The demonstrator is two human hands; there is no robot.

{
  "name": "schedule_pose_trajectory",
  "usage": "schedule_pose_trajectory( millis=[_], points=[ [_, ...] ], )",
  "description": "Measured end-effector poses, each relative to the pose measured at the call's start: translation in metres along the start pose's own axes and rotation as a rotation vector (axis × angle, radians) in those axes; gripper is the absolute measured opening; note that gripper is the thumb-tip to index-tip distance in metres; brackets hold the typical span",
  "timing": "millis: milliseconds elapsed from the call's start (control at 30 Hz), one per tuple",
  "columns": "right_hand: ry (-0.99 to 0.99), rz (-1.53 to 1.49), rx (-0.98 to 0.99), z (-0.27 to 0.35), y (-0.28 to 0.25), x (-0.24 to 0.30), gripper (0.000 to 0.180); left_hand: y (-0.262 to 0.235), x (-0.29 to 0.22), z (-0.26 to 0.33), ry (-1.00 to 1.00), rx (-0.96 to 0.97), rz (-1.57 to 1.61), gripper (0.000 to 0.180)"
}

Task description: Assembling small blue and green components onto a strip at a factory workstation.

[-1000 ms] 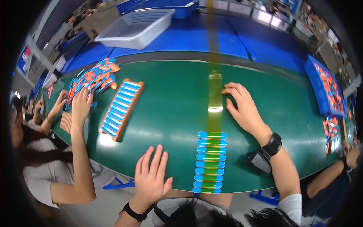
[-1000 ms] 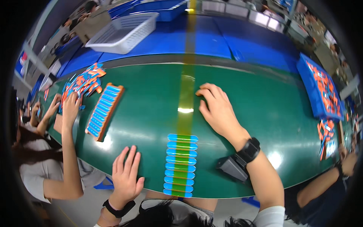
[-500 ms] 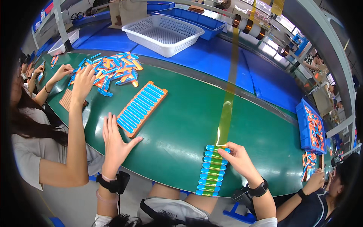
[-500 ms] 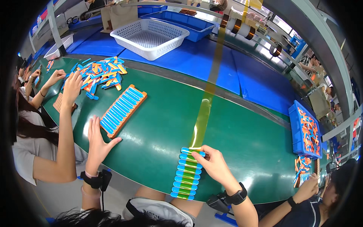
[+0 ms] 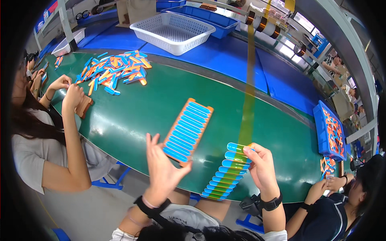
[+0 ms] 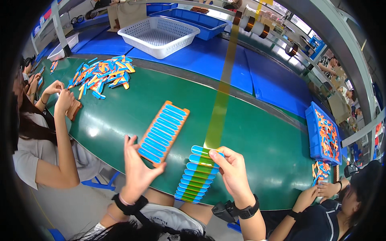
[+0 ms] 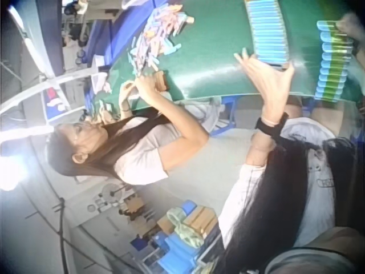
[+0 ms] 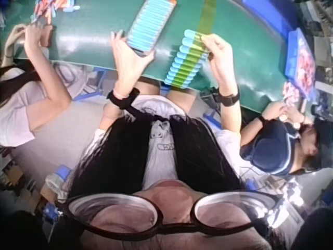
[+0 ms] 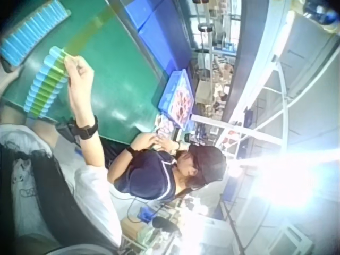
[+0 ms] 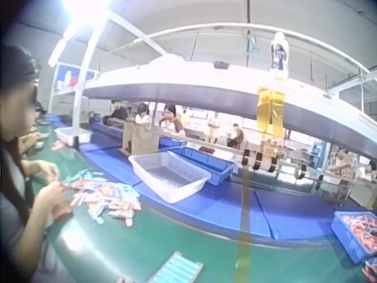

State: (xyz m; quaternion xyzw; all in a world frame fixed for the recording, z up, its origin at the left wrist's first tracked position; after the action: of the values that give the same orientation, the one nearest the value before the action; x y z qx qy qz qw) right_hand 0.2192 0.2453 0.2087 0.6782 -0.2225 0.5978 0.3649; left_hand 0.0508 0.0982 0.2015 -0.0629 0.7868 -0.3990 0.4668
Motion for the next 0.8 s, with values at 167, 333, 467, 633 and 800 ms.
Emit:
schedule_pose_trajectory(
  millis=[167,333,467,633,800],
  points=[
    [-0.161,-0.029,-0.081,0.006,-0.001,0.028,0.009,0.011,-0.023,0.027,-0.090,-0.035,-0.039,0.077],
    [-0.233,-0.022,-0.212,0.028,-0.021,0.026,0.007,0.017,-0.030,0.038,-0.011,0.146,-0.045,0.072],
    [-0.138,0.159,-0.187,0.082,-0.010,0.006,0.008,-0.002,-0.022,0.032,0.088,0.221,-0.043,0.060],
    [0.073,0.261,-0.172,0.144,-0.007,-0.063,0.011,0.018,-0.022,0.030,0.190,0.299,0.053,0.049],
    [0.089,0.308,-0.137,0.139,-0.006,-0.064,0.013,0.021,-0.032,0.053,0.200,0.338,0.032,0.052]
  ],
)
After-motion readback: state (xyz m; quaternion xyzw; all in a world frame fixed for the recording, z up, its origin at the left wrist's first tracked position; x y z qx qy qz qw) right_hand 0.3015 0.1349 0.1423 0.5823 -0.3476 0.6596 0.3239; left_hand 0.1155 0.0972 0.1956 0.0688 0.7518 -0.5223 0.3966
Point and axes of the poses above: each hand's wrist, its own z-axis away from the middle knuckle, its own y-axis out of the palm, x = y × z, the point moved 10 cm from there along -z, towards the middle knuckle, and after that the axes turned 14 degrees about -y, right-handed, at the moved point
